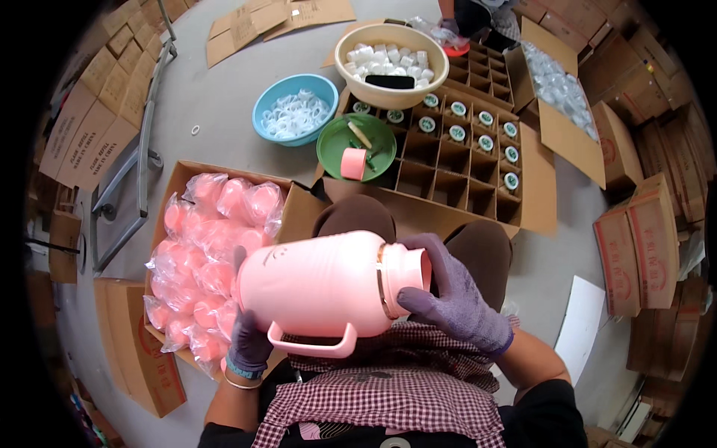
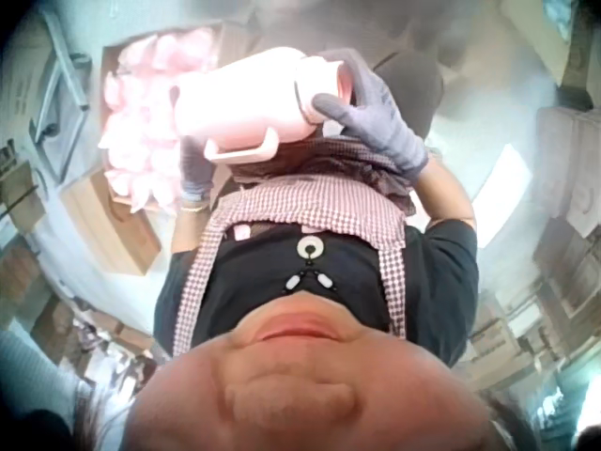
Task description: The person assembles pink kettles by inserting a metal mesh filter into the body, screwing on the lid, and placing the completed unit into a plastic bag. The person repeats this process for multiple units, handling components from nearby bowls and boxes.
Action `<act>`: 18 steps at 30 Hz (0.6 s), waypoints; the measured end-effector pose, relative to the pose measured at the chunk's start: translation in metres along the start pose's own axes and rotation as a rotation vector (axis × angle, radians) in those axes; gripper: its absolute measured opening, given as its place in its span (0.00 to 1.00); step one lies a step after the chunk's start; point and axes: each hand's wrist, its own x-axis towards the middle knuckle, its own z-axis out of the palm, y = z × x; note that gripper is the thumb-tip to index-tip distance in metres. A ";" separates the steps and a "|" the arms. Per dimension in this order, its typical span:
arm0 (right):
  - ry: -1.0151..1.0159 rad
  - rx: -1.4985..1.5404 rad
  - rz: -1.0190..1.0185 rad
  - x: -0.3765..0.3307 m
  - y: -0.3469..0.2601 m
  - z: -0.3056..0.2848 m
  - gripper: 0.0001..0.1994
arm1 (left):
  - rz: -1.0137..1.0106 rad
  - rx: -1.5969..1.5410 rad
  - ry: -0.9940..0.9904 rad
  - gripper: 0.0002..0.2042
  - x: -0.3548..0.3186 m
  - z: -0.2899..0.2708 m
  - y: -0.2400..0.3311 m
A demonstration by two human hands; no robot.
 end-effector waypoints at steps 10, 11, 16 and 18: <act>-0.145 -0.149 -0.584 -0.016 -0.018 -0.032 0.48 | -0.129 -0.384 -0.264 0.54 0.060 -0.022 0.000; -0.128 0.072 -0.431 -0.013 -0.006 -0.032 0.53 | -0.069 -0.350 -0.241 0.52 0.067 -0.014 0.008; -0.049 0.644 0.070 -0.012 0.029 -0.053 0.48 | 0.283 -0.032 -0.171 0.45 0.108 0.037 0.036; -0.148 0.881 -0.030 -0.013 0.039 -0.079 0.49 | 0.407 0.179 -0.192 0.43 0.118 0.055 0.050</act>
